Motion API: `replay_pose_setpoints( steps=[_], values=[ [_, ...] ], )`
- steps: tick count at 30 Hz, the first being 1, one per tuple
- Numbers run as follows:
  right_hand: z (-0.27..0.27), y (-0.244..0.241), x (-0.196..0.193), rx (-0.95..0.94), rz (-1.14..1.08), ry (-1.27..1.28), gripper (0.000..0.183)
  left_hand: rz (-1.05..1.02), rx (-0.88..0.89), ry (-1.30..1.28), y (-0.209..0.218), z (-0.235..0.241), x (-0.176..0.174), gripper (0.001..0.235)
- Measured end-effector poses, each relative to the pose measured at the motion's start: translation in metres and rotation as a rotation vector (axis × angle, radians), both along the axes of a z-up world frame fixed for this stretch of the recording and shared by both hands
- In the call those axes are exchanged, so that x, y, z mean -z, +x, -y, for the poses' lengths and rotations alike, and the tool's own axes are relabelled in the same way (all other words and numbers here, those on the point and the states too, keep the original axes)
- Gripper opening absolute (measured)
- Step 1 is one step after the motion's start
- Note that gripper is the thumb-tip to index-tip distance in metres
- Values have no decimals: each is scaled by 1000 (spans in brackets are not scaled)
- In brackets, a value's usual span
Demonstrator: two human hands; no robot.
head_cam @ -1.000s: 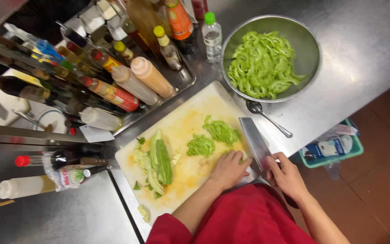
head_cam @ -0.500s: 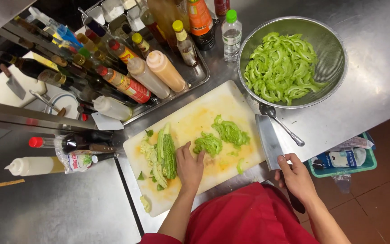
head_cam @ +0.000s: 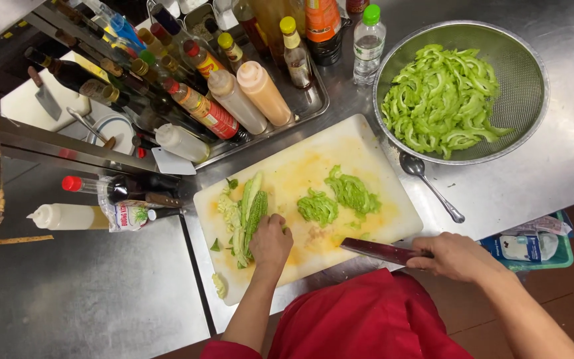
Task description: The person slices a green vegetable into thin strips using a knife on a cutting board. The sliced pieces are transferred into a metal colander, and vegetable scraps are gathered and discarded into a bin.
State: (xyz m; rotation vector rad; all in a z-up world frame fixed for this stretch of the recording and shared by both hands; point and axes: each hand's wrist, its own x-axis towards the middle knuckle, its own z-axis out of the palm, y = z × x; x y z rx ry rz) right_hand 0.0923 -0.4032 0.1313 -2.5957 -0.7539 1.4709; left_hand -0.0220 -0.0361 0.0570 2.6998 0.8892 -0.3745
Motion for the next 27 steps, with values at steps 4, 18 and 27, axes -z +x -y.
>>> replay_pose_setpoints(
  steps=[4,18,27],
  values=[
    [-11,26,-14,-39,135,3,31,223,54,66,7,8,-7,40],
    [-29,-20,53,788,174,132,54,832,-27,-228,61,95,45,78],
    [-98,-19,46,523,225,194,45,897,105,-133,86,121,32,98]
  ],
)
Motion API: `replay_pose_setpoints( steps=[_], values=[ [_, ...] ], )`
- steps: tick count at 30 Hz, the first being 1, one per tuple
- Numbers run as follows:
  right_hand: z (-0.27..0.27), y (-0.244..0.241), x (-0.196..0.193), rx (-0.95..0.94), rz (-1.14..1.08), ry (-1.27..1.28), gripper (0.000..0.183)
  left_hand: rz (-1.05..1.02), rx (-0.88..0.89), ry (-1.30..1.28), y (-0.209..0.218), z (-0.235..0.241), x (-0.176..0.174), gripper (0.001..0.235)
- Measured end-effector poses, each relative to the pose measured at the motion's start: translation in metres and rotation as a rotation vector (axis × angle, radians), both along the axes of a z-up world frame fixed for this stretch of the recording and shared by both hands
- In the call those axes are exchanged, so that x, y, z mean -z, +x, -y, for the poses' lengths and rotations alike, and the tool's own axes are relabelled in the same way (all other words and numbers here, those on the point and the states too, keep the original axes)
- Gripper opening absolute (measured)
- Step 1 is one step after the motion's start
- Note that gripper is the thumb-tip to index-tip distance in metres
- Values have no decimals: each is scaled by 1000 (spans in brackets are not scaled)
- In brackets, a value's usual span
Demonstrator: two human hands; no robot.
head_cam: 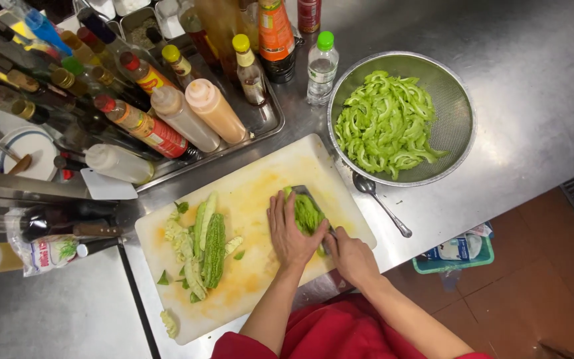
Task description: The person slices a green vegetable into thin strips using a knife on a cutting board. The sliced pieces are transferred into a metal colander, and vegetable scraps are gathered and discarded into a bin.
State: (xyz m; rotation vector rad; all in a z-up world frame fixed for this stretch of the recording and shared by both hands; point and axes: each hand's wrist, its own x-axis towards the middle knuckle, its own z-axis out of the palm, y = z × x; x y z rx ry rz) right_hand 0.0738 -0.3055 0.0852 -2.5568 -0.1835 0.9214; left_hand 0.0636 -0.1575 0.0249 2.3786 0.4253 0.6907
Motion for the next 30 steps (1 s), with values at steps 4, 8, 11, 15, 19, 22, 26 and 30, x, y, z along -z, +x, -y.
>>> replay_pose_setpoints(
  steps=[4,8,11,15,19,22,26,30],
  values=[
    [-15,-4,7,-2,-24,76,35,22,2,22,2,3,-2,98],
    [-24,-11,39,-23,-8,273,24,-58,42,-79,-1,-1,-4,78],
    [-29,-11,50,-13,-10,381,23,23,37,-171,1,-6,-5,70],
    [-24,-10,33,53,-26,462,22,45,23,-266,8,2,-30,68],
    [-2,22,-25,183,56,520,19,135,185,-181,67,29,-95,67],
    [25,57,-78,428,57,598,23,145,376,-205,127,59,-134,60],
    [63,95,-101,563,175,376,28,-158,620,-171,209,71,-134,61],
    [103,101,-126,672,166,245,40,-384,619,-200,227,68,-149,72]
  ],
)
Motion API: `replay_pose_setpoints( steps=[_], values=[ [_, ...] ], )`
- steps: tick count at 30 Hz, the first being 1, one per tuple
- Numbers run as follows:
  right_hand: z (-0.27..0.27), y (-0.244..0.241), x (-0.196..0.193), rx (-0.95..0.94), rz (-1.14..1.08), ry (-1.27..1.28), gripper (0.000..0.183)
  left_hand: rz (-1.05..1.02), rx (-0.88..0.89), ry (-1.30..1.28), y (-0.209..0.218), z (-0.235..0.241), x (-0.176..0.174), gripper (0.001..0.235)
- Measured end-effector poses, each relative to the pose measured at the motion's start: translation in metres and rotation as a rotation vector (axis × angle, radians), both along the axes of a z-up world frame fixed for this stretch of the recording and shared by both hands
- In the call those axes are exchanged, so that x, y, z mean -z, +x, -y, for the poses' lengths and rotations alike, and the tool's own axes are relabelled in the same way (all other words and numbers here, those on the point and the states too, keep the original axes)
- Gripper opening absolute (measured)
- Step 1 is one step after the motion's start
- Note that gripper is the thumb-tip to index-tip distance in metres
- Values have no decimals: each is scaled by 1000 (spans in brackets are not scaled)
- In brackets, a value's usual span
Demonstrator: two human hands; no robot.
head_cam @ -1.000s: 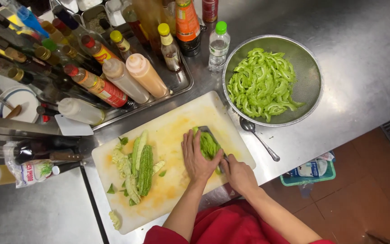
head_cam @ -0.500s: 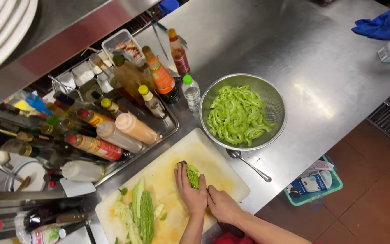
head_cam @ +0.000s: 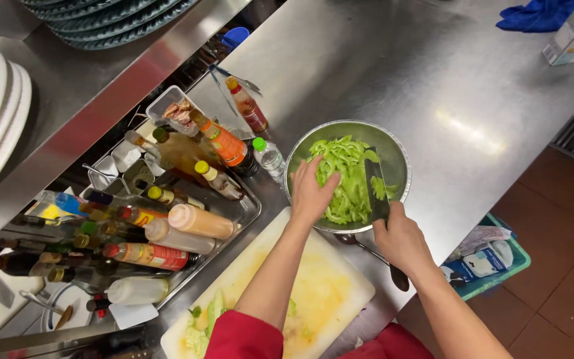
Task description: The person slices a green vegetable into thin strips using a knife on a cutting board. The sliced pieces are transferred into a metal colander, and vegetable scraps are gathered and discarded into a bin.
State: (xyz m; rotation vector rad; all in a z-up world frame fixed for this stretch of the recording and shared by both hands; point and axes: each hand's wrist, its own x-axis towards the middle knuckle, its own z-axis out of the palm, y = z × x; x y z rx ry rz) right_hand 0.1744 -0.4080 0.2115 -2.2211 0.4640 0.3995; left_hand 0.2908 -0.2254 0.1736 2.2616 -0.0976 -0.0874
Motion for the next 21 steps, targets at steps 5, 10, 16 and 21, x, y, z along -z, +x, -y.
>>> replay_pose_setpoints(
  steps=[5,10,16,21],
  values=[
    [2,2,-15,63,13,187,42,219,351,38,-57,8,-32,78],
    [1,-4,-12,194,38,643,25,360,831,223,-96,12,-16,109],
    [38,-30,11,82,39,724,30,483,998,442,-73,20,-22,120],
    [41,-54,-2,116,-82,725,24,-121,741,615,-25,31,-55,113]
  ],
)
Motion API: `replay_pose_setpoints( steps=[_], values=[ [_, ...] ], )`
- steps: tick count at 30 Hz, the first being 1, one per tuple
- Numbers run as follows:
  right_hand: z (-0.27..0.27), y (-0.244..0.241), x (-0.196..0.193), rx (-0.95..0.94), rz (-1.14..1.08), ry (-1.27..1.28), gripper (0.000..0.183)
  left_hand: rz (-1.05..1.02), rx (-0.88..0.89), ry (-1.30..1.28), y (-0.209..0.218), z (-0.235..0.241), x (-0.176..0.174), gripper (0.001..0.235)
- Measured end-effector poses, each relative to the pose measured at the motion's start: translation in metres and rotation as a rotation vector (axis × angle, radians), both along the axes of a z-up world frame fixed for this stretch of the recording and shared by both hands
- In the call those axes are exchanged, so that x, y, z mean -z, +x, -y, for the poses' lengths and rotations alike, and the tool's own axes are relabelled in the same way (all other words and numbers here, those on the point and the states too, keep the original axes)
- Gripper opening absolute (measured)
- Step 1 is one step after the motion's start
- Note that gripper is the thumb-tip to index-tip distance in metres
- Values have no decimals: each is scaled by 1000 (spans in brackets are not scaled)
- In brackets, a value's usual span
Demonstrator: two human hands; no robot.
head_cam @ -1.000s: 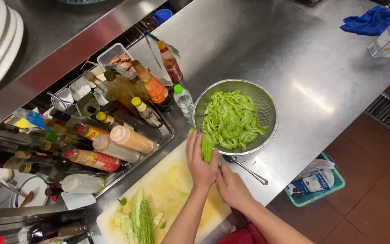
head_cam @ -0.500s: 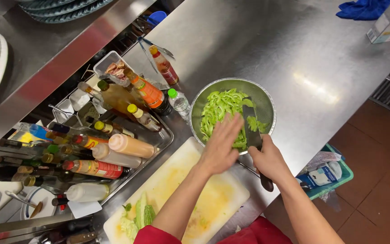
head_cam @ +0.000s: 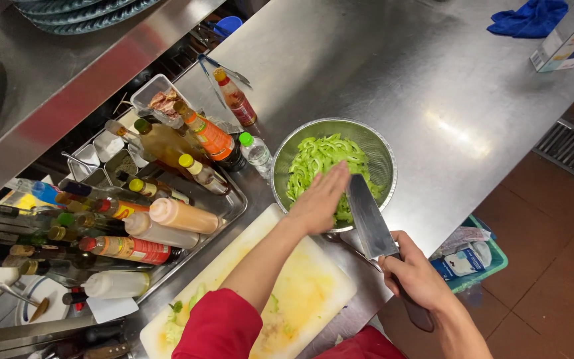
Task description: The person slices a green vegetable into thin strips using a knife on a cutting board. The sliced pieces are transferred into a metal colander, and vegetable scraps are gathered and discarded into a bin.
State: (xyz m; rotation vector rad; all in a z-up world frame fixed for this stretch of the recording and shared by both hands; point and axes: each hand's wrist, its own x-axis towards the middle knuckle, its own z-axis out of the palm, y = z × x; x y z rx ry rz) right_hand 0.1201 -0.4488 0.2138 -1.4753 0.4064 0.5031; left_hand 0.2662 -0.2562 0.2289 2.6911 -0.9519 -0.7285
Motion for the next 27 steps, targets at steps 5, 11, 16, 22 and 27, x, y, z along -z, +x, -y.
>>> replay_pose_setpoints(
  steps=[5,11,16,22,27],
  values=[
    [-1,-19,10,148,114,11,17,228,-137,-177,19,-66,115,80],
    [-14,-43,39,78,169,-87,22,609,-960,-564,-94,-195,124,24],
    [-44,-55,74,-149,138,-191,23,482,-1663,-352,-231,-306,130,50],
    [-112,-52,66,-408,39,-329,18,341,-1684,-196,-310,-301,157,33],
    [-157,-55,29,-599,12,-372,20,439,-1272,317,-313,-260,192,54]
  ],
)
